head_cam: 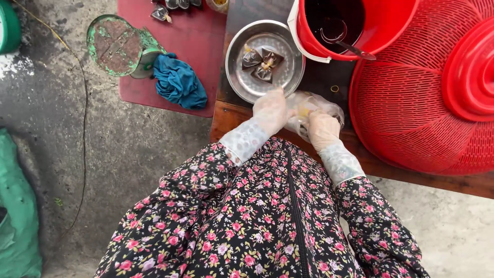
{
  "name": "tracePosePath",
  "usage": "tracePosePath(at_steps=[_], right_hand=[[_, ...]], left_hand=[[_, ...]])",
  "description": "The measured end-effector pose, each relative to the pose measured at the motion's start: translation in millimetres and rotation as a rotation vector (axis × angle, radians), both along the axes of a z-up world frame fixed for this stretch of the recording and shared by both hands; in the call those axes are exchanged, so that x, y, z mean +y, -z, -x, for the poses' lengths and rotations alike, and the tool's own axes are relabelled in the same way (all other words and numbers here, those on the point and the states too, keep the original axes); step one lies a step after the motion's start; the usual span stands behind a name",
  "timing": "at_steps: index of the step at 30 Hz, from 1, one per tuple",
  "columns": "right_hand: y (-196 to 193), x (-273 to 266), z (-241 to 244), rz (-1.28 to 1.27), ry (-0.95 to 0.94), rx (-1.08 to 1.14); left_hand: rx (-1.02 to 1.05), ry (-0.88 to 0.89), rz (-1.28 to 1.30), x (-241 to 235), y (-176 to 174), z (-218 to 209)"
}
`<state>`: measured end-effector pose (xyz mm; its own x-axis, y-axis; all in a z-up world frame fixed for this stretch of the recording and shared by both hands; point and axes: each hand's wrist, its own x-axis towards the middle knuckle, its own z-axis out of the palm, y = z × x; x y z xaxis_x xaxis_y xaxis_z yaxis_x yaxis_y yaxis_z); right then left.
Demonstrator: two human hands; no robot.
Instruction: The person is preparing small plastic bags of food, possibly portions of a meal, by putting ingredients into the bags and securing them.
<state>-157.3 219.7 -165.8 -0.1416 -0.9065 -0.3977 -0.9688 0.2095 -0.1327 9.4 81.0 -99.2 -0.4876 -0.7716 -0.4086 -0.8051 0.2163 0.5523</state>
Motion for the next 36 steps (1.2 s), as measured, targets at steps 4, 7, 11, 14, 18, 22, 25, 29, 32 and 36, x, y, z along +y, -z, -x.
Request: tracePosePath(at_steps=[4, 7, 11, 14, 18, 22, 25, 29, 32, 36], right_hand=[[14, 12, 11, 0.087, -0.067, 0.041], [-5, 2, 12, 0.117, -0.117, 0.058], [-34, -9, 20, 0.114, -0.114, -0.022], [-76, -23, 18, 0.045, -0.019, -0.11], [-130, -43, 16, -0.124, 0.265, -0.304], [-124, -38, 30, -0.092, 0.331, -0.43], [-136, -42, 35, -0.106, 0.341, -0.428], [-173, -48, 44, -0.142, 0.416, -0.415], [-206, -58, 49, -0.187, 0.494, -0.482], [-210, -60, 59, -0.247, 0.59, -0.757]], left_hand=[[-0.072, 0.031, -0.061, -1, 2, 3], [-0.05, -0.014, -0.127, -11, -20, 0], [0.023, -0.039, -0.173, -14, -29, -5], [0.012, -0.037, -0.191, -17, -40, -2], [-0.017, -0.052, -0.23, -20, -48, -1], [-0.008, -0.052, -0.223, -24, -51, -2], [-0.019, -0.05, -0.219, -26, -52, -4], [0.089, -0.033, -0.145, -29, -48, -6], [0.371, 0.074, -0.023, -36, -70, 3], [0.805, 0.485, 0.234, -37, -105, 24]])
